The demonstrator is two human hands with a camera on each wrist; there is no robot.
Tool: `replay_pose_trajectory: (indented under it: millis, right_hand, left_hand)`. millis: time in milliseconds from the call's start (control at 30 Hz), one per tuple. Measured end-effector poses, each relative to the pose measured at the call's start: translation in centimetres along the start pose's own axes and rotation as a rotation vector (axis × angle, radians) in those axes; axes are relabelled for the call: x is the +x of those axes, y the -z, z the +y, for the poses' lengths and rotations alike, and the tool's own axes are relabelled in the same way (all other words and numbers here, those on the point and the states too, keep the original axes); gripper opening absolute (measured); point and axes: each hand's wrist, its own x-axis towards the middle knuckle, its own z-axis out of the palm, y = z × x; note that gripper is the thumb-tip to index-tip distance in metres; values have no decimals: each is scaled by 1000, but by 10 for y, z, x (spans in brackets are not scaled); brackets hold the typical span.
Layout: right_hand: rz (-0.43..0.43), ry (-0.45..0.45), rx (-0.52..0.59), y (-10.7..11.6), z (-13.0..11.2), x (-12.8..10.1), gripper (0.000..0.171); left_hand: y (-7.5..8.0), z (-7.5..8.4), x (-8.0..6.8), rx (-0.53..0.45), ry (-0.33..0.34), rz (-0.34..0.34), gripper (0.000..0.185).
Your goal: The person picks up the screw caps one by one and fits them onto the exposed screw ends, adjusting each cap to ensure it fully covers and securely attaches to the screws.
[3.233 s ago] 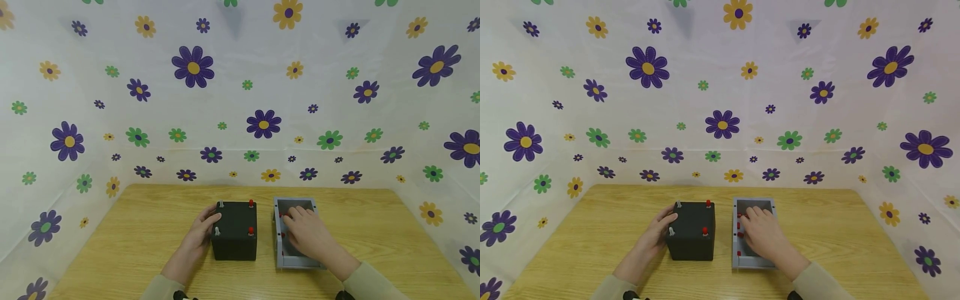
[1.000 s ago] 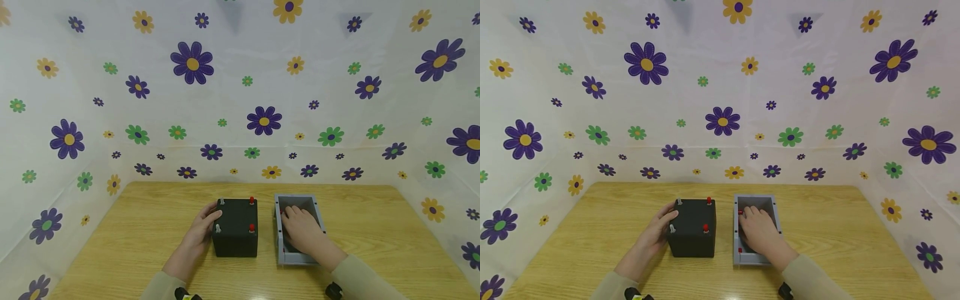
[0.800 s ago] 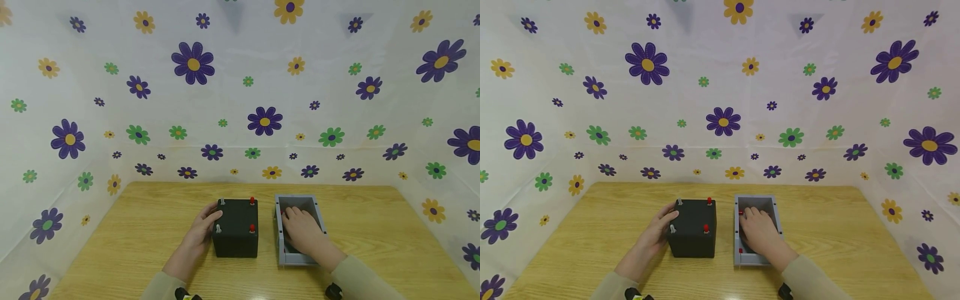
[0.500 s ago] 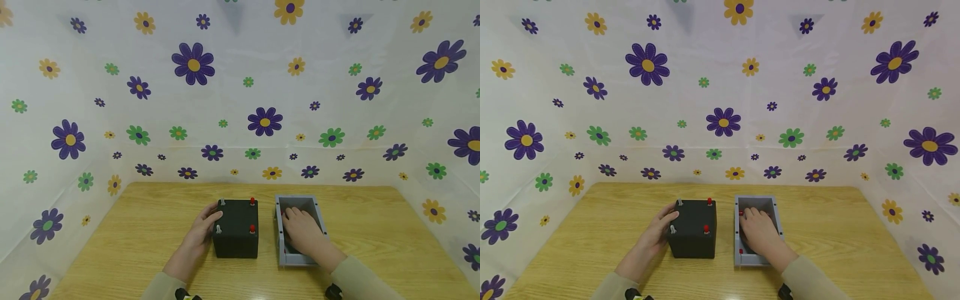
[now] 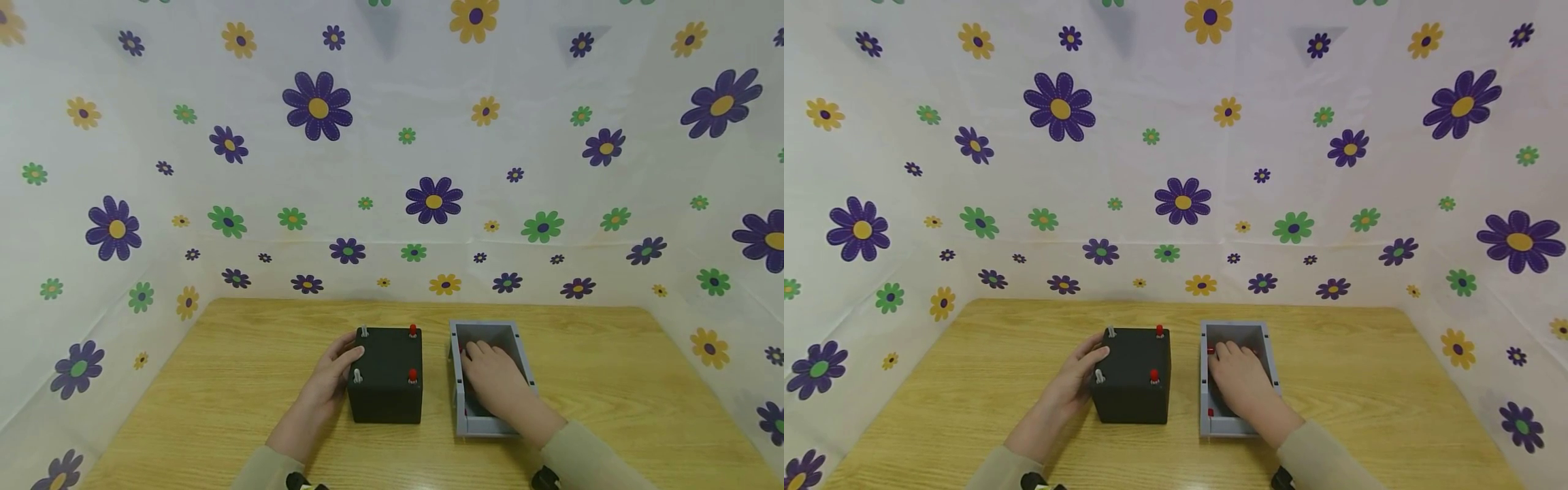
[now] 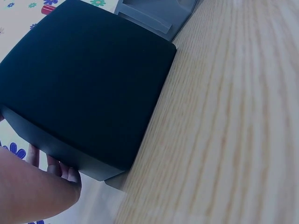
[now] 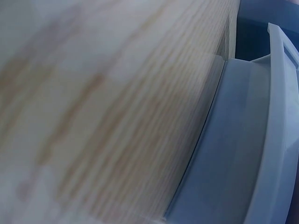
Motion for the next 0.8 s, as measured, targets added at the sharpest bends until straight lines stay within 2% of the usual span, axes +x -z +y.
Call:
replay_pose_trajectory:
  millis: [333, 633, 800]
  right_hand:
    - [10, 1, 7, 0, 0, 1, 19]
    - [-42, -8, 27, 3, 1, -1, 26]
    - [-35, -6, 28, 6, 1, -1, 30]
  left_hand:
    - [0, 0, 1, -2, -7, -3, 58]
    - [0, -2, 0, -25, -13, -5, 58]
    - [0, -2, 2, -24, -19, 1, 57]
